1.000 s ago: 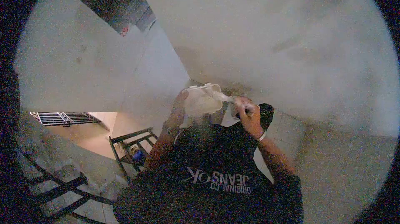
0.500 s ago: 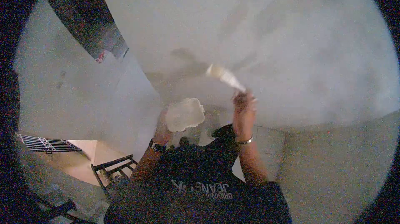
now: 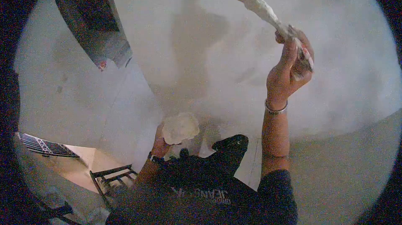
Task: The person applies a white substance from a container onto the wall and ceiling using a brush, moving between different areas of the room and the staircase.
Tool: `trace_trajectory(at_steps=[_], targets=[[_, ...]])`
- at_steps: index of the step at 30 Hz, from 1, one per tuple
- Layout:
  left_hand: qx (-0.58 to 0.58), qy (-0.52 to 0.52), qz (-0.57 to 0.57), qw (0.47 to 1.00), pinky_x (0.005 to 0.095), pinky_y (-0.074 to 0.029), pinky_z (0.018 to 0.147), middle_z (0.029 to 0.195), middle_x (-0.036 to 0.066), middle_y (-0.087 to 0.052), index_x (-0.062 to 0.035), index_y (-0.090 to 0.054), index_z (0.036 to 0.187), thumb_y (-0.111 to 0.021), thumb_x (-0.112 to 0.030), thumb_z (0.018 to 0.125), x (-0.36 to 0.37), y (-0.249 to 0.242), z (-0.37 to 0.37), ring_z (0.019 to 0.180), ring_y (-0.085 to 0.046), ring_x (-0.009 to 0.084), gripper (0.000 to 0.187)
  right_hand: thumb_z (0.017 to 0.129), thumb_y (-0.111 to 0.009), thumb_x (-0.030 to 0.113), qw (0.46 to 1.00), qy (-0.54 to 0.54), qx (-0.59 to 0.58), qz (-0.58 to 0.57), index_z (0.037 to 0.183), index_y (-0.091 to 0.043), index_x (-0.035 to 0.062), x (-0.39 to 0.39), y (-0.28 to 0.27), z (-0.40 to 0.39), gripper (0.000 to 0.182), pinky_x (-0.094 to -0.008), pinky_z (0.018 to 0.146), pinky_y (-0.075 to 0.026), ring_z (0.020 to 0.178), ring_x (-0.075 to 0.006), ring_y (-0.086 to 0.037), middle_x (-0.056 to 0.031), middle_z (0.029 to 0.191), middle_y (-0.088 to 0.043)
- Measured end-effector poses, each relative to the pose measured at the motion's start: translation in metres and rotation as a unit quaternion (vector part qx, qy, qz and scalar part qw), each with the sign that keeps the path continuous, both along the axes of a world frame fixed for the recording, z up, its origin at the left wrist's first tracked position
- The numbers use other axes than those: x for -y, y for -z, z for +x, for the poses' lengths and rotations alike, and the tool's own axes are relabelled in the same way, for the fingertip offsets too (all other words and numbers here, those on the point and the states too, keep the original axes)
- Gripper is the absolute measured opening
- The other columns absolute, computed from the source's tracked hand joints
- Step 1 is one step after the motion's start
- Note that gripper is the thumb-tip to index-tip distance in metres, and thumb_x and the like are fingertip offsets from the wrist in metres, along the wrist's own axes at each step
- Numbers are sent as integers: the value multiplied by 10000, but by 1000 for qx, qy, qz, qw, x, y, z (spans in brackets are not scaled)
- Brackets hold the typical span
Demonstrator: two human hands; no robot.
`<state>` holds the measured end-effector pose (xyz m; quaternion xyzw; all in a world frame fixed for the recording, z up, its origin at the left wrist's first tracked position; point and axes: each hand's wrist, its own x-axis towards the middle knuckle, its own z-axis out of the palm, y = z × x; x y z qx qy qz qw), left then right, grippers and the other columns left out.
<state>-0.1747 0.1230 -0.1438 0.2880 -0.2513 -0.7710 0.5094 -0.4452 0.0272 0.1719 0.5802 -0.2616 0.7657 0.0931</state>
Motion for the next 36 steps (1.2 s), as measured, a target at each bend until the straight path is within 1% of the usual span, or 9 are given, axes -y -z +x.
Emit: trace_trajectory(at_steps=[5, 7, 12, 17, 20, 23, 25, 28, 36], targets=[[-2, -1, 37, 999, 423, -582, 745, 1275, 131, -527, -112, -407, 1329, -413, -508, 928, -1, 3, 0, 1091, -592, 280, 563, 903, -586, 82, 991, 15, -105, -88, 987, -628, -5, 27, -20, 12, 128, -328, 720, -536, 857, -230, -649, -154, 1016, -656], [47, -13, -22, 999, 419, -585, 742, 1276, 128, -529, -110, -407, 1329, -418, -502, 928, -4, 3, -1, 1085, -596, 283, 560, 861, -628, 91, 891, 238, -380, -79, 1037, -628, 75, 25, -31, 21, 177, -353, 747, -519, 902, -259, -631, -115, 991, -665], [-7, -33, 9, 999, 407, -591, 729, 1257, 126, -547, -94, -416, 1321, -427, -492, 927, -6, 4, -4, 1069, -606, 286, 560, 705, -702, 127, 802, 197, -563, 31, 1075, -620, 120, 53, 29, 28, 379, -371, 780, -504, 945, -268, -605, -85, 1002, -647], [176, -62, -78, 979, 398, -594, 709, 1248, 130, -554, -91, -410, 1332, -409, -501, 929, -20, -19, 19, 1065, -608, 284, 575, 703, -672, 156, 799, 117, -587, 60, 1104, -610, 143, 35, 38, 54, 406, -377, 778, -506, 933, -260, -607, -71, 1014, -646], [145, -70, -64, 985, 400, -591, 712, 1268, 127, -544, -102, -405, 1344, -389, -533, 923, -18, -11, 29, 1079, -602, 284, 602, 793, -673, 152, 801, 183, -564, 84, 1034, -646, 139, 47, -18, 49, 242, -359, 802, -504, 924, -237, -617, -49, 1005, -662], [-97, -113, 132, 980, 431, -600, 685, 1182, 135, -589, -15, -468, 1215, -690, -180, 816, -17, -31, 32, 1023, -618, 283, 485, 810, -652, 124, 804, 251, -538, 4, 1015, -666, 154, 50, -80, 48, 208, -352, 836, -495, 939, -230, -619, -25, 1015, -671], [0, -96, 70, 993, 456, -593, 715, 1181, 134, -590, -20, -465, 1228, -672, -218, 834, -15, -24, 35, 1015, -619, 303, 487, 837, -677, 138, 833, 280, -476, 32, 1003, -669, 109, 26, -114, 70, 168, -321, 800, -526, 924, -240, -653, -88, 998, -691], [-47, -61, 79, 994, 458, -578, 724, 1292, 120, -530, -130, -400, 1353, -370, -540, 924, -13, -27, 39, 1111, -587, 279, 594, 804, -665, 159, 815, 296, -494, -62, 1021, -639, 148, 41, -93, 65, 219, -345, 725, -514, 862, -219, -628, -48, 948, -672], [59, -76, -23, 995, 444, -574, 747, 1281, 122, -535, -110, -403, 1347, -373, -528, 929, -13, 3, 35, 1096, -594, 282, 592, 769, -665, 142, 782, 158, -600, 63, 1110, -615, 162, 54, 8, 79, 345, -358, 795, -512, 947, -222, -604, -53, 990, -639]])
